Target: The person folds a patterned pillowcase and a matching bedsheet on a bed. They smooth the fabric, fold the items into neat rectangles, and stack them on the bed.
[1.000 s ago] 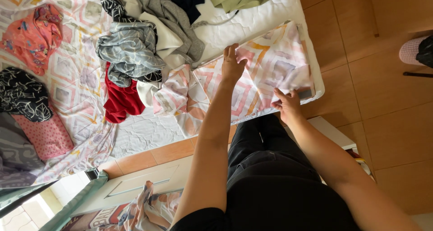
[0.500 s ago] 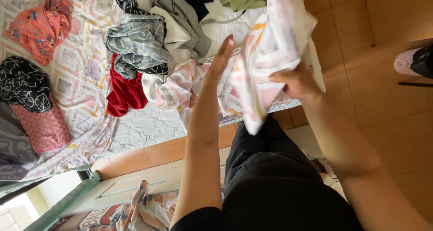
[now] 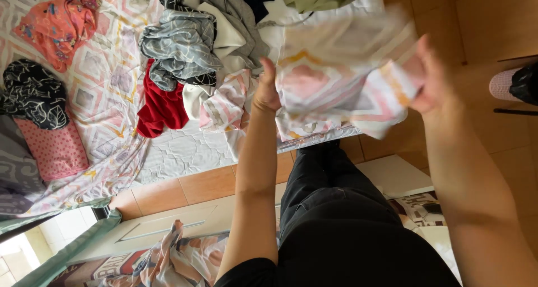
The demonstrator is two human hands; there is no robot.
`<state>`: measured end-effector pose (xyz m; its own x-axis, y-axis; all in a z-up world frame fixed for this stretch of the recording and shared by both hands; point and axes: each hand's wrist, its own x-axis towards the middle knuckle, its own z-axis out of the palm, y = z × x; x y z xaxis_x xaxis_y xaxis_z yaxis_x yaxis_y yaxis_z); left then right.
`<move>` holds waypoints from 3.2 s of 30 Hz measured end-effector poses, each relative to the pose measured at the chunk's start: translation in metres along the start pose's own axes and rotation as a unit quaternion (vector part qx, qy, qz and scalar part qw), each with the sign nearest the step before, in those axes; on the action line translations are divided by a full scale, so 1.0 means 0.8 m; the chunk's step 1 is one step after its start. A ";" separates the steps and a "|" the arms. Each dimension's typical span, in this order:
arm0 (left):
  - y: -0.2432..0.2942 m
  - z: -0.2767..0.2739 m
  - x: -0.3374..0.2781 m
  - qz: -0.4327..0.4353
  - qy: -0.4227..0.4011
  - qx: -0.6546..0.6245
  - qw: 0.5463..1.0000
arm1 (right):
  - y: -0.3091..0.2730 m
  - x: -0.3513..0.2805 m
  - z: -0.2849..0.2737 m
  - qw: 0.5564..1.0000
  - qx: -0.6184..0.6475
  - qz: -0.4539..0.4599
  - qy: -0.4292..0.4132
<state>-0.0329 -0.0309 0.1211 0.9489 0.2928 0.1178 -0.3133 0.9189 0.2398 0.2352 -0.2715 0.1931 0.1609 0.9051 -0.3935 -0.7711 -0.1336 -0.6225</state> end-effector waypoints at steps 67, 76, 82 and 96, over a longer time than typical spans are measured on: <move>-0.263 -0.117 -0.111 0.184 0.559 0.045 0.807 | 0.160 0.117 -0.128 0.757 -0.635 0.122 0.093; -0.101 -0.055 -0.103 0.170 0.470 0.190 0.845 | 0.221 0.064 -0.080 0.963 -0.268 0.023 0.028; -0.155 -0.208 -0.166 0.020 0.598 0.428 0.677 | 0.294 0.077 -0.066 0.932 -0.339 0.095 0.091; 0.004 -0.137 -0.240 0.300 0.768 0.204 0.528 | 0.259 0.054 -0.071 0.707 -0.671 -0.171 0.142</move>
<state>-0.2121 -0.0554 -0.0062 -0.5123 0.6560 -0.5543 -0.2591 0.4973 0.8280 0.1174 -0.2828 0.0081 0.4610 0.8850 -0.0656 0.5919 -0.3617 -0.7203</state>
